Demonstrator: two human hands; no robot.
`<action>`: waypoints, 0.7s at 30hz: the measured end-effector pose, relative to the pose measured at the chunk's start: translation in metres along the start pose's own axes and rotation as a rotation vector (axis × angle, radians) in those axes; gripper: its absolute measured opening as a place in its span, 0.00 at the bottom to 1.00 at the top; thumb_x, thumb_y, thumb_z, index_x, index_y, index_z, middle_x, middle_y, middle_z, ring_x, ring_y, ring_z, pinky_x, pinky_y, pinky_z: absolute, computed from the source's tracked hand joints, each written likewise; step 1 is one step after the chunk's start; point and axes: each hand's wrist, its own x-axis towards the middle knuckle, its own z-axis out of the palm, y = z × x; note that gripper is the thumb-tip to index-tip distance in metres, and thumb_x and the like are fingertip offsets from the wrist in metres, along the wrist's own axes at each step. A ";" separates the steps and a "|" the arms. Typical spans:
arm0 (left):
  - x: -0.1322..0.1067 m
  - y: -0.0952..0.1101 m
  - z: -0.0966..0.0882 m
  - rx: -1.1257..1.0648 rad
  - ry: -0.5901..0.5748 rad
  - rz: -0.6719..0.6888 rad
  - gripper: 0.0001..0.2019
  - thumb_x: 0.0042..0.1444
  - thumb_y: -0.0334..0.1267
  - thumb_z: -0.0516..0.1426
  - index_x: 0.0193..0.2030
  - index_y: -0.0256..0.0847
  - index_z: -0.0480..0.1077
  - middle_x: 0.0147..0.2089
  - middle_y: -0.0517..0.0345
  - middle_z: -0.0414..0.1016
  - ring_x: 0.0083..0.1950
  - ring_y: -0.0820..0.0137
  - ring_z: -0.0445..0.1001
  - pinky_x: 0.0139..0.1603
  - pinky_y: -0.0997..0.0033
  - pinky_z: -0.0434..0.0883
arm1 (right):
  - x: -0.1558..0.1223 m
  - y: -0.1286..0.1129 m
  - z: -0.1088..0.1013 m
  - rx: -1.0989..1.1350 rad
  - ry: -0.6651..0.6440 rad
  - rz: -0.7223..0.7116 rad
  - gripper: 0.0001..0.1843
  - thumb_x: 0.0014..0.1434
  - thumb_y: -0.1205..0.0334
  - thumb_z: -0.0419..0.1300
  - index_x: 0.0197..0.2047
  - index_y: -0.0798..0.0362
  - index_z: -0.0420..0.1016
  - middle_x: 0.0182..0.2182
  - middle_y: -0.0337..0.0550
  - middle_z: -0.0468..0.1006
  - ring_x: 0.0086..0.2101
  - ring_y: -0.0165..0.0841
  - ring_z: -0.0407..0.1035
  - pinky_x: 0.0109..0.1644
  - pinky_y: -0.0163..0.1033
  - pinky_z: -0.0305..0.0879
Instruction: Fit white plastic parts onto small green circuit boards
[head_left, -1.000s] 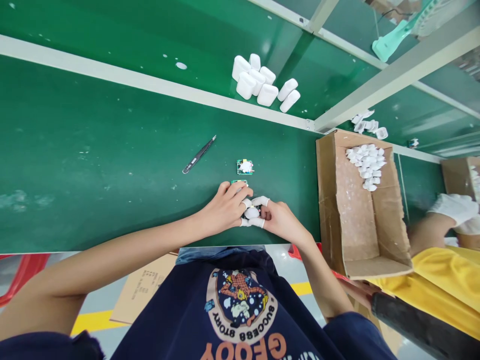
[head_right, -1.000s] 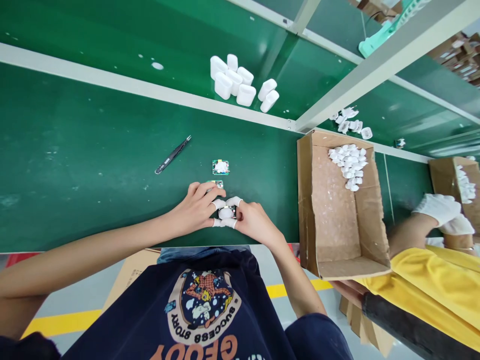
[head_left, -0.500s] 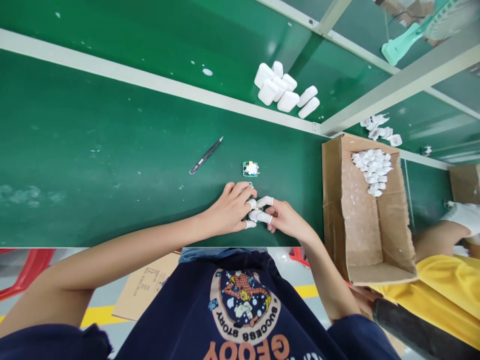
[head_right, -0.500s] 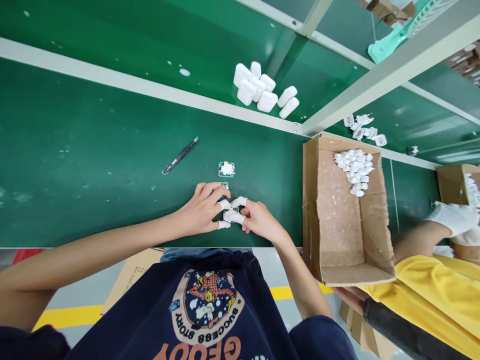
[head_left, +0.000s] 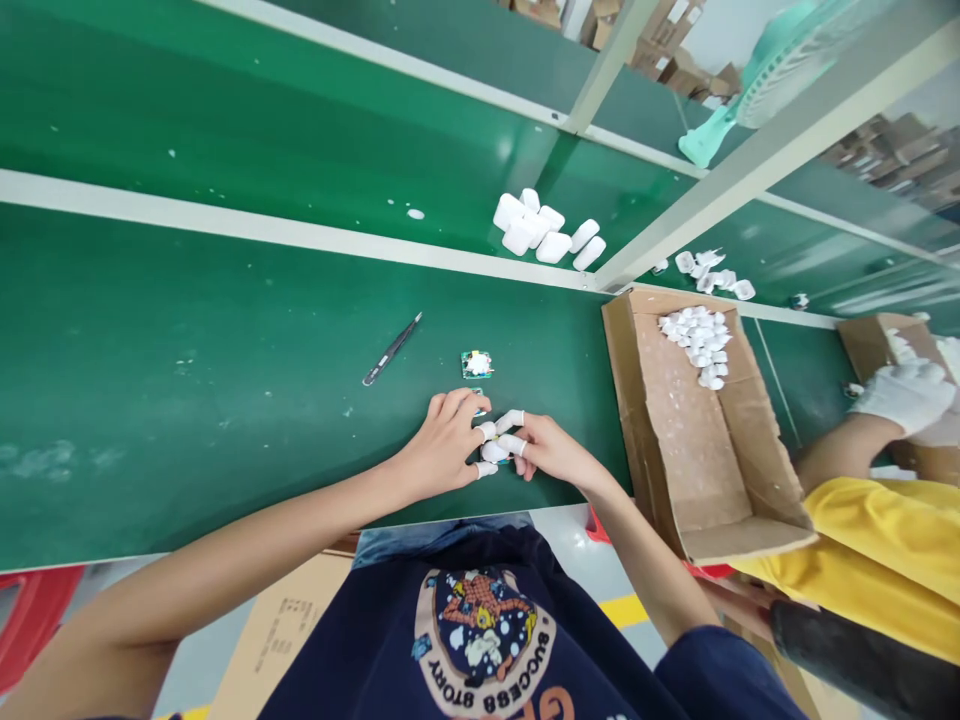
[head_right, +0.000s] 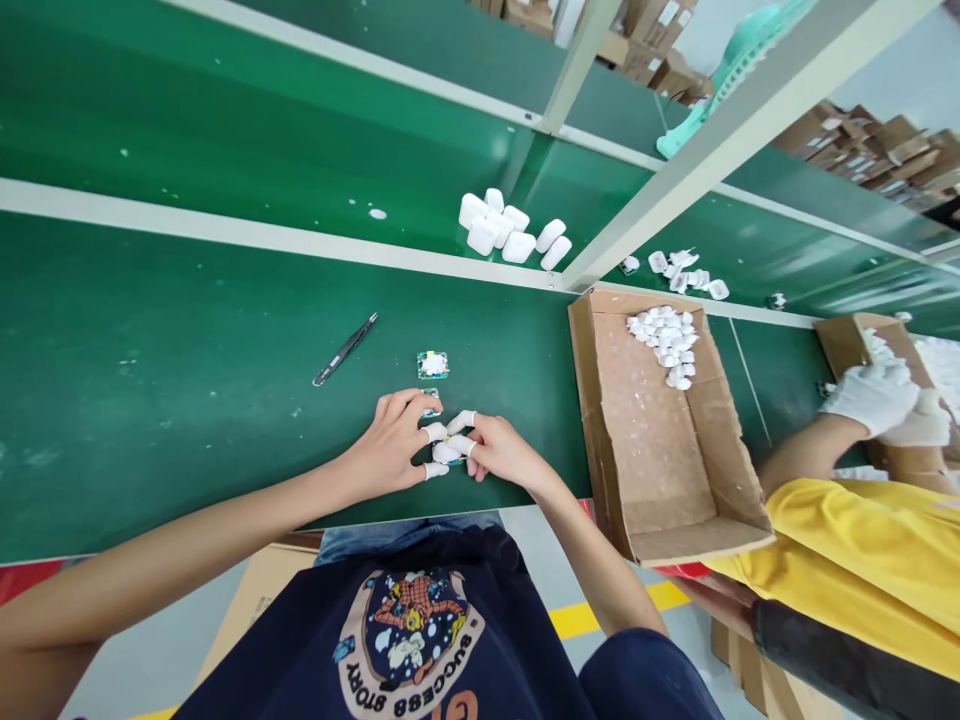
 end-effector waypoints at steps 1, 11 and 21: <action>0.000 0.000 0.000 0.007 0.009 -0.005 0.12 0.52 0.43 0.62 0.39 0.36 0.73 0.55 0.42 0.62 0.58 0.50 0.56 0.52 0.49 0.60 | 0.001 -0.001 0.001 -0.006 0.013 0.000 0.11 0.61 0.56 0.55 0.42 0.55 0.66 0.18 0.33 0.72 0.16 0.28 0.68 0.20 0.31 0.66; 0.000 0.001 0.000 0.039 0.027 -0.014 0.12 0.52 0.42 0.61 0.39 0.37 0.74 0.58 0.40 0.62 0.60 0.48 0.55 0.54 0.44 0.59 | 0.000 -0.015 0.020 -0.612 0.254 0.052 0.04 0.59 0.61 0.56 0.35 0.53 0.67 0.19 0.34 0.72 0.21 0.29 0.66 0.27 0.32 0.51; 0.000 0.002 0.002 0.054 0.039 -0.033 0.12 0.51 0.42 0.61 0.38 0.36 0.73 0.56 0.40 0.64 0.59 0.49 0.56 0.52 0.45 0.59 | -0.001 -0.013 0.026 -0.805 0.245 0.061 0.15 0.60 0.48 0.56 0.36 0.53 0.68 0.24 0.39 0.75 0.26 0.33 0.69 0.27 0.35 0.43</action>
